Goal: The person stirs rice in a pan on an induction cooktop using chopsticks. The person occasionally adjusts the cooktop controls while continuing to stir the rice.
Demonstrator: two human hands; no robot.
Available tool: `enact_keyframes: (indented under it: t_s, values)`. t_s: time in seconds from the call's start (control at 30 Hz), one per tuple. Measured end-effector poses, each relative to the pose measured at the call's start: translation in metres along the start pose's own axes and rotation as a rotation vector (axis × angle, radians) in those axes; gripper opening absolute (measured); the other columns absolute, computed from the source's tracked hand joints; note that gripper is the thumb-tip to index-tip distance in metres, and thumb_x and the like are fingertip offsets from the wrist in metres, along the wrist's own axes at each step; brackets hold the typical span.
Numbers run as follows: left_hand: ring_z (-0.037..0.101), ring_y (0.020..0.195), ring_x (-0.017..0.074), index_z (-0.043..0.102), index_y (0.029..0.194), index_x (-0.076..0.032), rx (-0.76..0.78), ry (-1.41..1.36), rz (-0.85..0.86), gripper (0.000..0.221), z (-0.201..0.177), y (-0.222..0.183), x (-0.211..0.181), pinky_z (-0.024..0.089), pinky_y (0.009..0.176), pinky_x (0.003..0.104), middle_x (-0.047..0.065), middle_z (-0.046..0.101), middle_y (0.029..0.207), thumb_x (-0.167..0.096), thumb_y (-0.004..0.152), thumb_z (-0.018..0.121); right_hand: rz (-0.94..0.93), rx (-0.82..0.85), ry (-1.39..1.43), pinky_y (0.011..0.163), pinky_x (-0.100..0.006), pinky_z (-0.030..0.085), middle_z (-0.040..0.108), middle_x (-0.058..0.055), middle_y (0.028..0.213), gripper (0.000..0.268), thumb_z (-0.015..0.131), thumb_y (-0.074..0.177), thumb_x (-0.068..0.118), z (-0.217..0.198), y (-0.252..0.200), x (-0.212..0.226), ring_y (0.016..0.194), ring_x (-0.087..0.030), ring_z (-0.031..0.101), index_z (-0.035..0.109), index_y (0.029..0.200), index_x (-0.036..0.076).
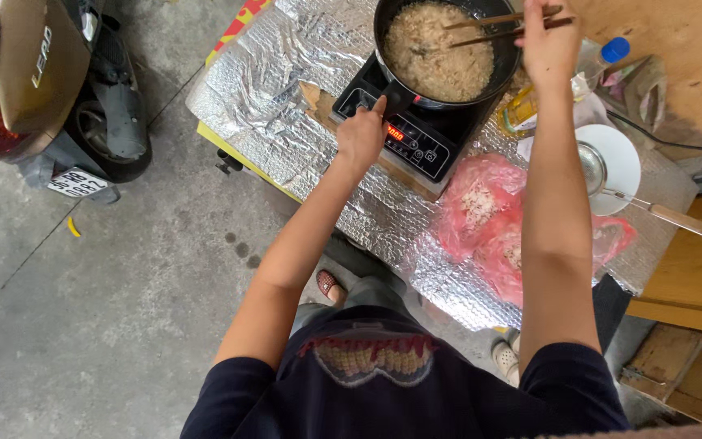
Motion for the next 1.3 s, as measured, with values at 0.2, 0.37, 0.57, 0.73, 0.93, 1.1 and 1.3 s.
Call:
enact_keyframes:
  t_s: [0.2,0.37,0.57,0.73,0.93,1.1,1.3]
  values:
    - [0.073,0.077,0.0356,0.053,0.148,-0.025,0.016,0.022,-0.045,0.058,-0.005,0.002,0.002,0.059,0.064,0.046,0.015,0.070,0.100,-0.036,0.093,0.068,-0.395,0.006,-0.302,0.072,-0.028,0.055,0.076,-0.007,0.092,0.013,0.073,0.108,0.012,0.002,-0.012,0.007,0.081,-0.013,0.071,0.075,0.104,0.000]
    - [0.073,0.080,0.0343,0.056,0.146,-0.028,-0.024,0.003,-0.055,0.058,-0.007,0.000,0.003,0.059,0.067,0.046,0.013,0.071,0.098,-0.037,0.091,0.072,-0.116,0.291,-0.067,0.066,-0.025,0.058,0.072,-0.002,0.090,0.016,0.072,0.109,0.019,0.024,-0.011,0.020,0.078,-0.009,0.067,0.075,0.108,0.004]
    - [0.073,0.081,0.0329,0.062,0.141,-0.029,-0.055,-0.031,-0.073,0.052,-0.019,-0.005,0.001,0.058,0.068,0.045,0.012,0.071,0.094,-0.039,0.091,0.074,-0.027,0.398,0.087,0.066,-0.025,0.061,0.072,0.000,0.092,0.016,0.070,0.110,0.018,0.019,-0.013,0.054,0.077,-0.009,0.070,0.073,0.106,0.003]
    - [0.074,0.084,0.0320,0.067,0.135,-0.027,-0.111,-0.074,-0.089,0.048,-0.035,-0.011,-0.005,0.058,0.070,0.045,0.011,0.075,0.094,-0.043,0.091,0.074,-0.065,0.441,0.082,0.062,-0.023,0.053,0.072,0.000,0.085,0.016,0.071,0.106,0.018,0.046,-0.030,0.033,0.071,-0.008,0.068,0.073,0.107,0.002]
    - [0.072,0.081,0.0337,0.067,0.135,-0.030,-0.050,-0.018,-0.160,0.047,-0.048,-0.011,-0.011,0.056,0.067,0.047,0.012,0.074,0.090,-0.043,0.091,0.073,-0.264,0.236,-0.207,0.066,-0.031,0.054,0.075,-0.008,0.083,0.019,0.069,0.106,0.018,0.018,-0.005,0.015,0.072,-0.017,0.072,0.074,0.097,0.002]
    - [0.073,0.080,0.0305,0.065,0.139,-0.031,0.005,-0.022,-0.189,0.049,-0.048,-0.016,-0.012,0.057,0.067,0.045,0.010,0.074,0.089,-0.044,0.093,0.072,-0.443,0.024,-0.340,0.067,-0.035,0.056,0.074,-0.010,0.081,0.017,0.076,0.106,0.012,-0.025,0.004,0.030,0.074,-0.023,0.074,0.073,0.094,0.002]
    - [0.073,0.079,0.0313,0.067,0.136,-0.027,-0.130,-0.004,-0.066,0.049,-0.051,-0.013,-0.015,0.057,0.065,0.045,0.010,0.074,0.089,-0.041,0.090,0.075,-0.532,0.237,-0.192,0.071,-0.033,0.055,0.072,-0.012,0.091,0.011,0.073,0.102,0.008,0.007,-0.033,0.052,0.080,-0.022,0.071,0.072,0.098,-0.002]
Point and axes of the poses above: each hand's wrist, its own y-axis towards the middle knuckle, its own z-axis out of the palm, x = y × z, the point moved 7 cm from there along y, towards the middle knuckle
